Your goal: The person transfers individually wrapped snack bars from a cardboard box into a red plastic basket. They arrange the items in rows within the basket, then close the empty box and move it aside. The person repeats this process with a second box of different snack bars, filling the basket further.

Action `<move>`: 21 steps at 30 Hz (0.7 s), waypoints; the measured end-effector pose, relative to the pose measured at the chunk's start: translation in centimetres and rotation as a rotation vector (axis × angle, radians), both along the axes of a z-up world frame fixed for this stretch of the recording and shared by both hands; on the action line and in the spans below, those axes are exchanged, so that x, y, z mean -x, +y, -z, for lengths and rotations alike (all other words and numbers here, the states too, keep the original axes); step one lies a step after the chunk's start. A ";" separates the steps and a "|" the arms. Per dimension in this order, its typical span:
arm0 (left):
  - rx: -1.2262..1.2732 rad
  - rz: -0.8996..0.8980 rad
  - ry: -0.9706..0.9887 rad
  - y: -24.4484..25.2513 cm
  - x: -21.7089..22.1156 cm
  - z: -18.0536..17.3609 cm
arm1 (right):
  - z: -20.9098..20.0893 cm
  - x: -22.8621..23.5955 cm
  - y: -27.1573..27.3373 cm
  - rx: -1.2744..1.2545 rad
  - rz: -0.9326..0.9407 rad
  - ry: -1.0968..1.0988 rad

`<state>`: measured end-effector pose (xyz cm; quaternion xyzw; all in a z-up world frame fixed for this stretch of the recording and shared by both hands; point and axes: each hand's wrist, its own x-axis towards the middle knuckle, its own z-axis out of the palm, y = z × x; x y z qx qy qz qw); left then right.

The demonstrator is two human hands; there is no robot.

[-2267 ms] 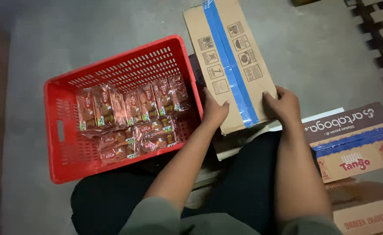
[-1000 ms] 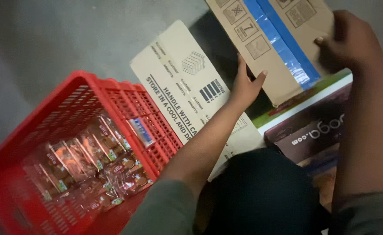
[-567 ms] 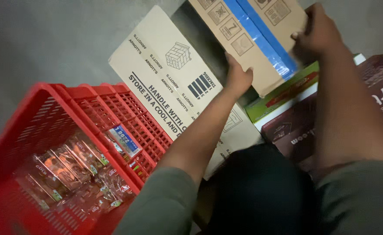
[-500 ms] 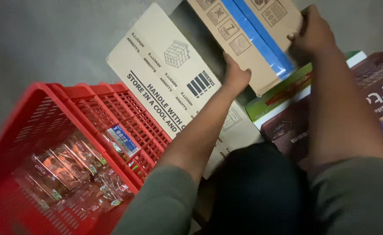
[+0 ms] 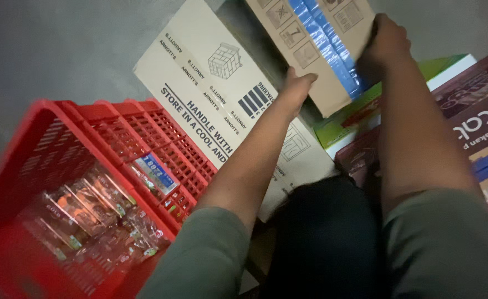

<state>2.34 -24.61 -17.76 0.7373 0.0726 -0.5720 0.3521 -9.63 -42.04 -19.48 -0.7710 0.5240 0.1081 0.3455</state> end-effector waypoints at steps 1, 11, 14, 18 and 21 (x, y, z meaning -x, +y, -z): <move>0.032 -0.017 0.010 0.2 0.3 0.7 | 0.2 0.2 0.0 0.028 -0.024 -0.007; 0.386 -0.338 -0.125 1.0 5.0 3.4 | -9.0 3.7 -0.2 0.160 -0.139 -0.759; 0.491 -0.079 -0.163 1.2 6.4 -2.6 | -15.8 11.2 3.1 0.322 -0.046 -0.851; 0.499 0.192 -0.133 0.0 9.8 -13.7 | -17.7 22.8 7.6 0.715 0.083 -0.868; 0.347 0.380 -0.143 -1.2 13.4 -20.8 | -13.5 30.0 11.0 0.882 0.322 -0.695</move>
